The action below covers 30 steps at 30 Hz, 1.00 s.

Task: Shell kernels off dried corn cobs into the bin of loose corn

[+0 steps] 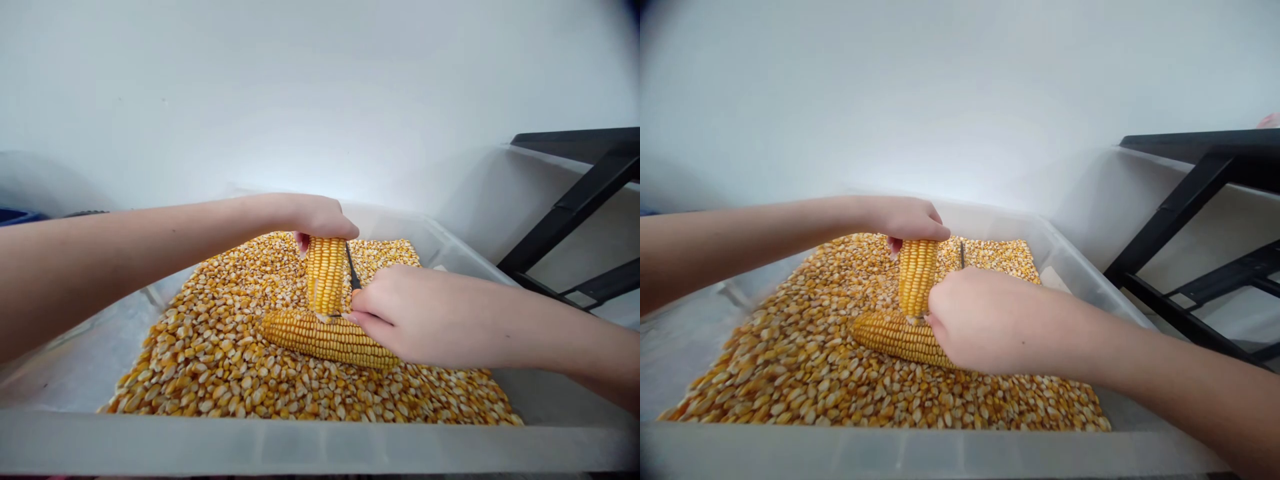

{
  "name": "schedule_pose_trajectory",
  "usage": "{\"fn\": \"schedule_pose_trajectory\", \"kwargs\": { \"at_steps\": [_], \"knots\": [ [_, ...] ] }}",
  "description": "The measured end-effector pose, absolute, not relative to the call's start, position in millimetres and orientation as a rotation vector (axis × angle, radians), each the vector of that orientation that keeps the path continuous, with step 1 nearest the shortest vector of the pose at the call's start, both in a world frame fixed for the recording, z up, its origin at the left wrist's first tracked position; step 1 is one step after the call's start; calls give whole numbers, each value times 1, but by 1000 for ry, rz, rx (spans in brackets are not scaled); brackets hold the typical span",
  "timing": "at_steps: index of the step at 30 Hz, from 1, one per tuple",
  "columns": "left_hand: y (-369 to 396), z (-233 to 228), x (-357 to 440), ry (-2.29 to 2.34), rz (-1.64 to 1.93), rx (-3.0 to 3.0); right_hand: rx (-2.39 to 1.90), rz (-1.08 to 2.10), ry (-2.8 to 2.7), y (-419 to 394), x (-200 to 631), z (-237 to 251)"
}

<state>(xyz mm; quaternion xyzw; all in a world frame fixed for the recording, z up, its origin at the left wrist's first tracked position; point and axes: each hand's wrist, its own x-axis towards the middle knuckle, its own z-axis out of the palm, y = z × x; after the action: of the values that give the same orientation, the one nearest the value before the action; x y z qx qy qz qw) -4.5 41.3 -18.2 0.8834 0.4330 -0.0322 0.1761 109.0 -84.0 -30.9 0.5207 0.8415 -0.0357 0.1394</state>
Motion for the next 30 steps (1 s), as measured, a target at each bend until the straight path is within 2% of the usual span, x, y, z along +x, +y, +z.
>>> {"fn": "schedule_pose_trajectory", "kwargs": {
  "at_steps": [9,17,30],
  "knots": [
    [40,-18,-4,1244,-118,2533,1482,-66,2464,-83,107,-36],
    [29,-12,-2,1273,-104,2614,1476,-174,2438,-78,106,-32],
    [-16,-3,6,1243,202,2970,1336,-311,2476,-66,116,-35]
  ]
}}
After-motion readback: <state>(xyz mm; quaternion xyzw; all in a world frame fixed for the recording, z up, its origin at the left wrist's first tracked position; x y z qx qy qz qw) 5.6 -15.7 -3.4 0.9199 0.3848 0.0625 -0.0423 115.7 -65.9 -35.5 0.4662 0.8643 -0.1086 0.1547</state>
